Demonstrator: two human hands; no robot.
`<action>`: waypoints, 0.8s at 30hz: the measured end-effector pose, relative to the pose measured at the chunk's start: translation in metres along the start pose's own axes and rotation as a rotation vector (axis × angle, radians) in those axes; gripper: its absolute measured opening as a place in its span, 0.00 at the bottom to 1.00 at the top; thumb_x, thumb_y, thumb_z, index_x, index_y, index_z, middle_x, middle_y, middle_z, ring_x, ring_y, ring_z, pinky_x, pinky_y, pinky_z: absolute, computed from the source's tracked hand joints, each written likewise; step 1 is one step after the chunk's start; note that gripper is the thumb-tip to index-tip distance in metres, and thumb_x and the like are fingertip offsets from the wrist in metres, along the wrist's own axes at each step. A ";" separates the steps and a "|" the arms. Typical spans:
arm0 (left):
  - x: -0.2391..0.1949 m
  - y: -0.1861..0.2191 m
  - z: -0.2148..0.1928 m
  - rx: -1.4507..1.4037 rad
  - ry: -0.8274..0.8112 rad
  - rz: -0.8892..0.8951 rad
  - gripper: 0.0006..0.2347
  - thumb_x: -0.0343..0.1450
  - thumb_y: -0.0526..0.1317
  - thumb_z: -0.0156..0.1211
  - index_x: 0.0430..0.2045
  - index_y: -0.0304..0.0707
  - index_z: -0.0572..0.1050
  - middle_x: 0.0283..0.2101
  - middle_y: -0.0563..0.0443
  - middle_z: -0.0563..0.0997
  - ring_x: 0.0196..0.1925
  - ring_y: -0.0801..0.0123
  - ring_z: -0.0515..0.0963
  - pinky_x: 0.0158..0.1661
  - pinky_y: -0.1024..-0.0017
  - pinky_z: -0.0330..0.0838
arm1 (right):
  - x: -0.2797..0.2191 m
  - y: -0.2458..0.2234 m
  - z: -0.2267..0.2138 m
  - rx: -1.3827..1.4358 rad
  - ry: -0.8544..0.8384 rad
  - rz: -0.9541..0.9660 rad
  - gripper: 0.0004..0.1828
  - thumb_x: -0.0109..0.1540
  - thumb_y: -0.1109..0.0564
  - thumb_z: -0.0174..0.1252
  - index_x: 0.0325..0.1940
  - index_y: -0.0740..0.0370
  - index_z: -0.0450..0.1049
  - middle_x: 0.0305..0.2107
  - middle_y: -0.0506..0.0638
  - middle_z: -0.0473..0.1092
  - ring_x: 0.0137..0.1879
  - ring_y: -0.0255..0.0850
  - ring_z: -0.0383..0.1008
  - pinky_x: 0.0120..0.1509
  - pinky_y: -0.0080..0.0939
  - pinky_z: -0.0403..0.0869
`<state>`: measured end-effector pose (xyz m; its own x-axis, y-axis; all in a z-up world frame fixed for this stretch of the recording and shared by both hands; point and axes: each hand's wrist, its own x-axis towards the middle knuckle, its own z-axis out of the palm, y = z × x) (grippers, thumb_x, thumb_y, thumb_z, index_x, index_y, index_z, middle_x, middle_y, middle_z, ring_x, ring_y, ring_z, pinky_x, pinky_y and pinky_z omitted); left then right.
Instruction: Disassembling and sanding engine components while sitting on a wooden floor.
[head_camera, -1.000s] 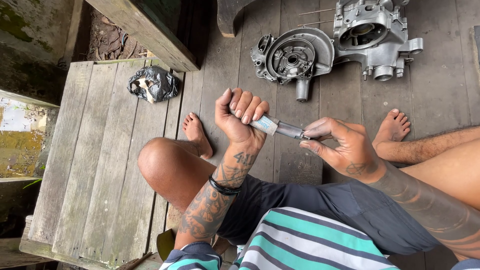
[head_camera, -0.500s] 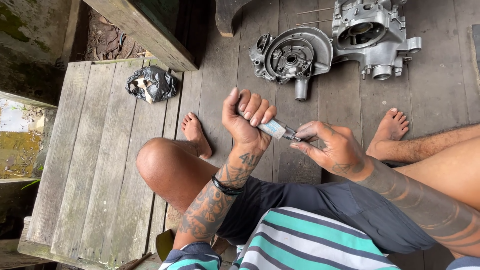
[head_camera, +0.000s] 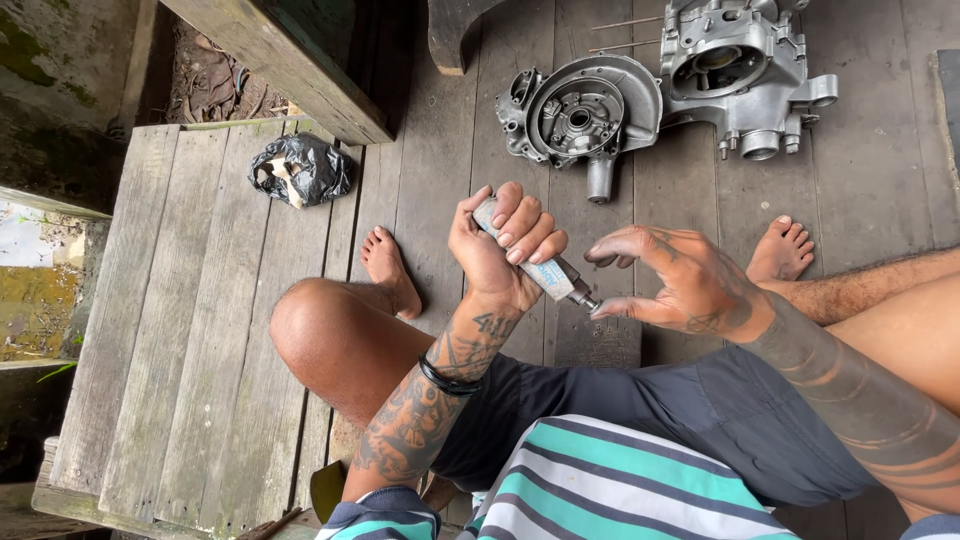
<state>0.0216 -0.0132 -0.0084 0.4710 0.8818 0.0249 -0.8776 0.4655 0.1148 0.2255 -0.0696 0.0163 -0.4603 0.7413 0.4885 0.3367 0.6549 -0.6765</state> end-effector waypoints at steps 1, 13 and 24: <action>0.001 -0.001 0.000 -0.005 -0.016 -0.018 0.14 0.70 0.50 0.45 0.13 0.53 0.59 0.10 0.66 0.56 0.09 0.81 0.57 0.19 0.77 0.58 | 0.001 -0.001 0.000 -0.017 0.012 -0.016 0.28 0.56 0.48 0.71 0.53 0.65 0.72 0.40 0.58 0.78 0.42 0.51 0.81 0.43 0.48 0.80; -0.002 -0.020 -0.011 -0.014 -0.005 -0.051 0.13 0.70 0.49 0.45 0.14 0.52 0.60 0.11 0.65 0.57 0.10 0.79 0.59 0.20 0.75 0.60 | -0.005 0.010 0.020 -0.435 0.167 -0.259 0.25 0.64 0.39 0.59 0.56 0.59 0.72 0.45 0.53 0.75 0.47 0.47 0.79 0.49 0.49 0.77; -0.003 -0.032 -0.004 0.003 0.066 -0.048 0.19 0.73 0.56 0.46 0.13 0.49 0.59 0.11 0.62 0.55 0.09 0.78 0.58 0.18 0.76 0.59 | -0.003 0.008 0.029 -0.591 0.220 -0.362 0.26 0.60 0.50 0.66 0.58 0.62 0.72 0.51 0.59 0.71 0.53 0.53 0.77 0.55 0.54 0.75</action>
<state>0.0478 -0.0305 -0.0166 0.5052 0.8618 -0.0459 -0.8540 0.5069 0.1171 0.2055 -0.0715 -0.0066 -0.4721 0.4350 0.7668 0.6108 0.7886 -0.0713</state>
